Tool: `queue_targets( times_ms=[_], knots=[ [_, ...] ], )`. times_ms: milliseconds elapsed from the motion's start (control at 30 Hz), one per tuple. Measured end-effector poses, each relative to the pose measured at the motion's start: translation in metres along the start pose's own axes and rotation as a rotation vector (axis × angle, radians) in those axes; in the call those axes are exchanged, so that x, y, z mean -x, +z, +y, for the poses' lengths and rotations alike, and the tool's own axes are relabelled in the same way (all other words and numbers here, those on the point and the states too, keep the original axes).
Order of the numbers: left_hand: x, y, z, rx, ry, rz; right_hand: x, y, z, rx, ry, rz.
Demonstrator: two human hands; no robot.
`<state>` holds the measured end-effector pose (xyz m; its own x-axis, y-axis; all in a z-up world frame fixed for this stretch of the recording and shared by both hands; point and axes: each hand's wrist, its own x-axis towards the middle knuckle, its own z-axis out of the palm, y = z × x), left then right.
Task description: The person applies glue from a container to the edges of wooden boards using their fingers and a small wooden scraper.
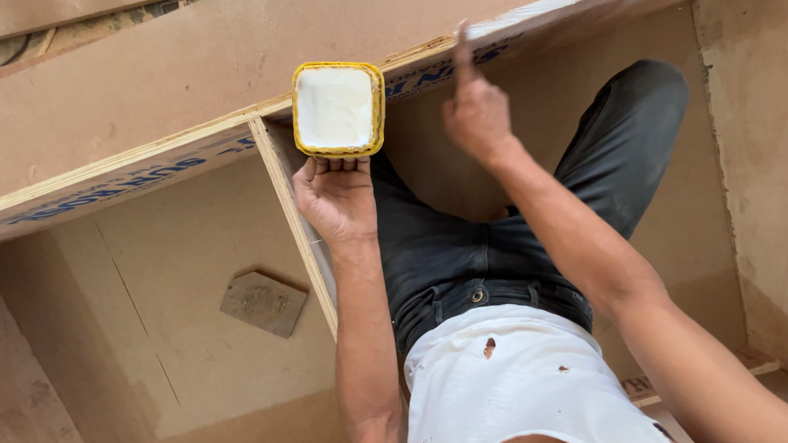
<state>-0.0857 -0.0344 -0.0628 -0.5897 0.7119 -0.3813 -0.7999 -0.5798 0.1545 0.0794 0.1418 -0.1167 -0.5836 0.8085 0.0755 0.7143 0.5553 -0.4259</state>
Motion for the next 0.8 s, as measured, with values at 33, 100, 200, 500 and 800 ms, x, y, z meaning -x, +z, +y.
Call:
queue_targets(
  times_ms=[33, 100, 200, 500, 800],
  knots=[
    [0.0, 0.0, -0.001, 0.0, -0.002, 0.014, 0.005, 0.0, -0.008, -0.018, -0.087, 0.017],
    [0.0, 0.002, -0.002, -0.002, -0.007, 0.041, 0.009, -0.003, -0.015, -0.054, -0.26, 0.049],
    [0.001, 0.003, -0.002, -0.033, 0.003, 0.102, 0.005, -0.014, -0.009, -0.215, -0.267, 0.078],
    [0.0, 0.004, -0.006, -0.013, -0.026, -0.009, -0.016, 0.013, -0.011, -0.025, -0.279, 0.189],
    [-0.005, 0.009, -0.018, -0.018, -0.061, 0.017, -0.013, -0.027, 0.05, 0.119, 0.156, -0.014]
  ],
)
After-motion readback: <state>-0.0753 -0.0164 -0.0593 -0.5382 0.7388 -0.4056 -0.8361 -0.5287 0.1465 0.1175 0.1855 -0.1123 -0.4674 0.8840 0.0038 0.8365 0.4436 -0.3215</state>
